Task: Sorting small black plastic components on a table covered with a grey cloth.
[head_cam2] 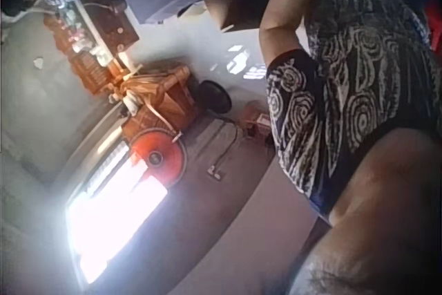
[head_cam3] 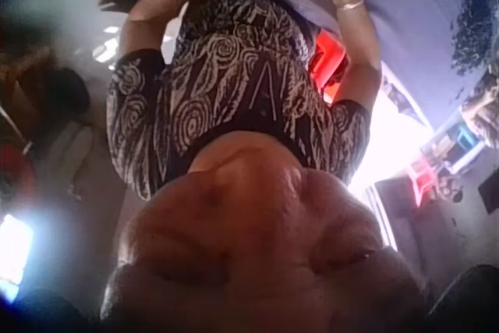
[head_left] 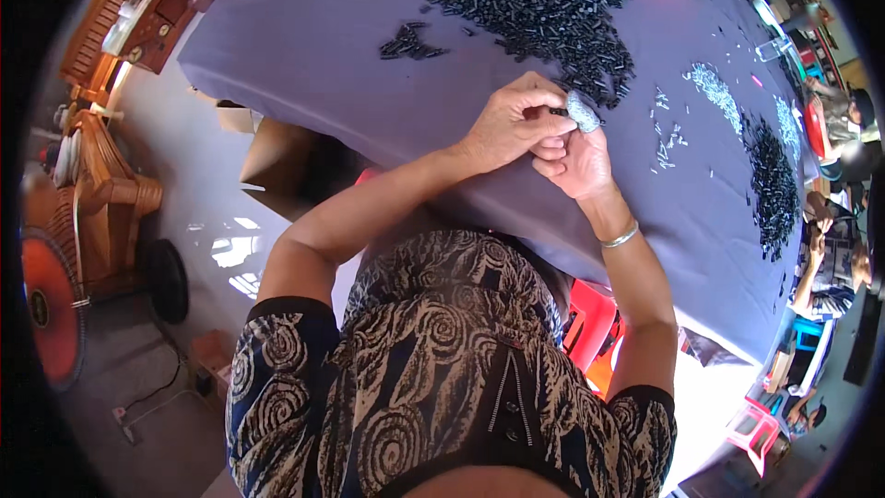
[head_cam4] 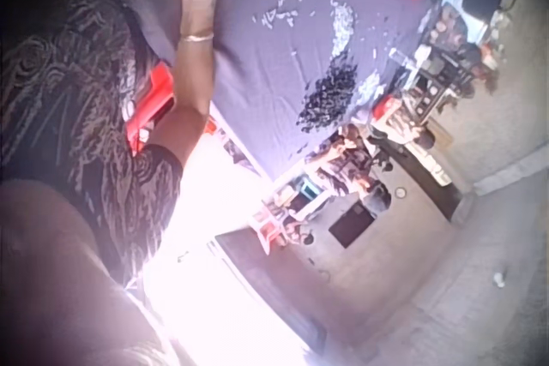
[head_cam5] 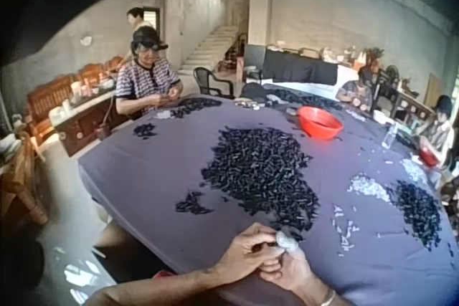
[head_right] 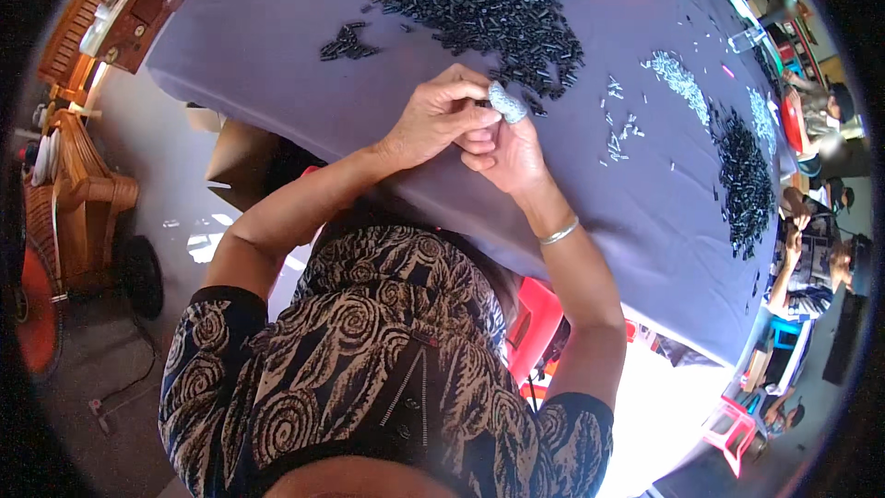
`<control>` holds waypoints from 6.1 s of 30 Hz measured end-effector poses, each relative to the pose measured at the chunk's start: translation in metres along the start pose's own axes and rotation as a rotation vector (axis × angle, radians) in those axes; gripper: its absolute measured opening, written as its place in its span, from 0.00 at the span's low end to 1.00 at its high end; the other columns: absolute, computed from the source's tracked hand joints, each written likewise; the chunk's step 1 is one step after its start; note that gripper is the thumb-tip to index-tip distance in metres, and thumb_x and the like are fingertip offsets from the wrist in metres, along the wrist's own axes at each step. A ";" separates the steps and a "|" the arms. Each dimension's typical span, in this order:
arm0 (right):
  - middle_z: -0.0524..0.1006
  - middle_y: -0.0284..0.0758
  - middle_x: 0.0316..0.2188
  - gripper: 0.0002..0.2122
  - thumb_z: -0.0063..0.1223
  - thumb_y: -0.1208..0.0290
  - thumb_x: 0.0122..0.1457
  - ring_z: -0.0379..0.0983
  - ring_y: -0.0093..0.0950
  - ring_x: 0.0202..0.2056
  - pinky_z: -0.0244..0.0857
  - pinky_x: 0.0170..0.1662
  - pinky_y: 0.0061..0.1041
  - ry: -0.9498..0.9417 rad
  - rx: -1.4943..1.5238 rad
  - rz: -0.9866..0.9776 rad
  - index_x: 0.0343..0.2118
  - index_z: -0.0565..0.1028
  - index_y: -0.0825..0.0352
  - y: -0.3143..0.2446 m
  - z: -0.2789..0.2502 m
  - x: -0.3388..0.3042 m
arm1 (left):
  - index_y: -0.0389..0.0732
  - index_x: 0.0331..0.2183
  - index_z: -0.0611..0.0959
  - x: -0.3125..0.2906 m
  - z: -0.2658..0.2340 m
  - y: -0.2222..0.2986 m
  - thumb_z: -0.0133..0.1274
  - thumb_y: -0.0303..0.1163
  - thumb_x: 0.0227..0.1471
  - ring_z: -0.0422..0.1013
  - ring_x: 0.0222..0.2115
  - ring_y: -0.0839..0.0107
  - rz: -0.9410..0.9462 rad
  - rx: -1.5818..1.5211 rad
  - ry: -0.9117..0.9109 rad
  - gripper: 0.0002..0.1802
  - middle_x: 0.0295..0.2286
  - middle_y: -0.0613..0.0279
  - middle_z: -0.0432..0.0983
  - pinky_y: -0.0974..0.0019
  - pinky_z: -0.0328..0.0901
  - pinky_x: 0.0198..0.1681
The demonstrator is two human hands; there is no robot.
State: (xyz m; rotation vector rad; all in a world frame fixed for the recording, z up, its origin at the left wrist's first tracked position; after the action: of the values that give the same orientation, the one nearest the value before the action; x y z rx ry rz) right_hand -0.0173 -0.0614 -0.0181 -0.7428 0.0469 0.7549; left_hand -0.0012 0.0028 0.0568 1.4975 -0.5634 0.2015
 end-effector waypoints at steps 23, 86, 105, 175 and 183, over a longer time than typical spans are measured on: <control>0.59 0.20 0.16 0.02 0.45 0.73 0.59 0.49 0.08 0.16 0.39 0.16 0.10 -0.187 -0.403 -0.027 0.31 0.69 0.64 -0.002 0.034 -0.010 | 0.39 0.32 0.80 -0.015 -0.120 0.056 0.56 0.24 0.43 0.69 0.23 0.67 0.117 0.844 0.119 0.09 0.25 0.58 0.72 0.68 0.64 0.25; 0.64 0.25 0.17 0.04 0.44 0.76 0.58 0.50 0.11 0.15 0.41 0.16 0.11 0.039 -0.340 -0.610 0.35 0.71 0.63 -0.094 -0.015 -0.026 | 0.36 0.32 0.78 -0.040 -0.070 0.038 0.55 0.24 0.44 0.71 0.24 0.69 -0.179 0.675 -0.335 0.09 0.25 0.58 0.74 0.69 0.65 0.28; 0.73 0.26 0.20 0.03 0.54 0.74 0.52 0.64 0.15 0.22 0.57 0.25 0.17 0.516 -1.232 -0.654 0.28 0.75 0.66 -0.161 -0.039 -0.069 | 0.45 0.32 0.80 0.064 -0.083 -0.032 0.53 0.26 0.45 0.72 0.33 0.55 0.128 1.223 -0.272 0.08 0.35 0.56 0.75 0.59 0.69 0.36; 0.72 0.28 0.21 0.04 0.48 0.76 0.55 0.69 0.15 0.20 0.68 0.20 0.15 -0.022 -0.611 -0.317 0.31 0.74 0.68 -0.066 -0.009 -0.015 | 0.31 0.35 0.79 -0.008 0.003 -0.002 0.53 0.20 0.49 0.70 0.25 0.79 -0.024 0.224 0.008 0.08 0.26 0.63 0.73 0.77 0.66 0.27; 0.72 0.29 0.20 0.06 0.45 0.75 0.56 0.67 0.13 0.18 0.65 0.17 0.13 -0.012 -0.782 -0.360 0.31 0.74 0.70 -0.066 -0.007 -0.013 | 0.32 0.36 0.79 -0.010 0.001 -0.020 0.52 0.20 0.49 0.70 0.25 0.79 -0.128 0.166 0.007 0.09 0.27 0.63 0.73 0.77 0.66 0.27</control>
State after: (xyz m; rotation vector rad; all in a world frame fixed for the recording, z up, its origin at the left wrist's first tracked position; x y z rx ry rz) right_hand 0.0169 -0.1062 0.0199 -1.4429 -0.4053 0.4150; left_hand -0.0011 0.0027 0.0345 1.6876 -0.4521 0.1569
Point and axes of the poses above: each hand's wrist, its own x-axis towards the middle knuckle, its own z-axis out of the palm, y = z × x, the point moved 10 cm from there along x, towards the middle knuckle
